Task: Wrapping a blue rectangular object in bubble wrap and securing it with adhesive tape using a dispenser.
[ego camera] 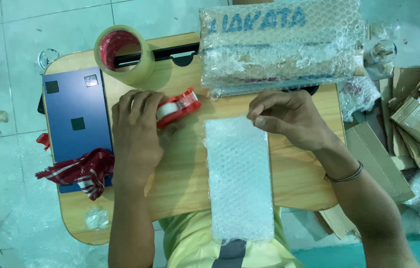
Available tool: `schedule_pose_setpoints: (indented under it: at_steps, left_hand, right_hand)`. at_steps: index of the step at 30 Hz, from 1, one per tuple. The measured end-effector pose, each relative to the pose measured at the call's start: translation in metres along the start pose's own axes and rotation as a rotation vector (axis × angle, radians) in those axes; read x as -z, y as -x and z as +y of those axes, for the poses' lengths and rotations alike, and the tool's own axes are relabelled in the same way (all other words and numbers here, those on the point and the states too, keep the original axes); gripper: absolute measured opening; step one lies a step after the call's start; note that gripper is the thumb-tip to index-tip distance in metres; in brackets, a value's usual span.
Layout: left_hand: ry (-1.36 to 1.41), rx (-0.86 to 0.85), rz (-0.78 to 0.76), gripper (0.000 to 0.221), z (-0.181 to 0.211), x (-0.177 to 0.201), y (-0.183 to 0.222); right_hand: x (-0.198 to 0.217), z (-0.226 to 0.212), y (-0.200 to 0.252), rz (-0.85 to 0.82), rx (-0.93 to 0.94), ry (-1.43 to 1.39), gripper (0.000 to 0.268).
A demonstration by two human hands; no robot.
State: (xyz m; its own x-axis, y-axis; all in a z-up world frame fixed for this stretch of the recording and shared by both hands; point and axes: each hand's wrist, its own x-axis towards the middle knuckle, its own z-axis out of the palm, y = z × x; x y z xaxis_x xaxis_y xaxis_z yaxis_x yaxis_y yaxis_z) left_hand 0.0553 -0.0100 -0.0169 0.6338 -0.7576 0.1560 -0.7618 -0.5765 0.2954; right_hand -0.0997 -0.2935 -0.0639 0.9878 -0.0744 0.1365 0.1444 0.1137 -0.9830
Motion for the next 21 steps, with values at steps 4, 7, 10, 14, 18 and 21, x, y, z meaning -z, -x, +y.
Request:
schedule_pose_setpoints:
  at_steps: [4,7,10,14,18,21]
  left_hand:
    - [0.004,-0.073,0.087,0.048,0.01,-0.007,-0.005]
    - [0.184,-0.354,0.354,0.03,0.035,-0.015,-0.017]
    - [0.326,-0.519,0.406,0.01,0.062,-0.01,-0.02]
    - [0.112,-0.675,0.235,0.019,0.076,0.005,-0.029]
    - [0.104,-0.729,0.255,0.008,0.078,0.01,-0.038]
    - [0.269,-0.711,0.227,0.009,0.075,0.017,-0.044]
  right_hand:
    - [0.003,0.007,0.0,-0.025,0.009,-0.064,0.009]
    - [0.002,0.01,0.002,-0.087,0.03,-0.056,0.007]
    - [0.0,0.003,0.001,-0.144,0.027,-0.112,0.007]
    - [-0.003,-0.013,0.003,-0.148,-0.157,-0.116,0.019]
    - [0.004,-0.008,0.006,-0.111,-0.22,-0.118,0.027]
    - [0.002,-0.031,0.001,-0.106,-0.255,-0.237,0.039]
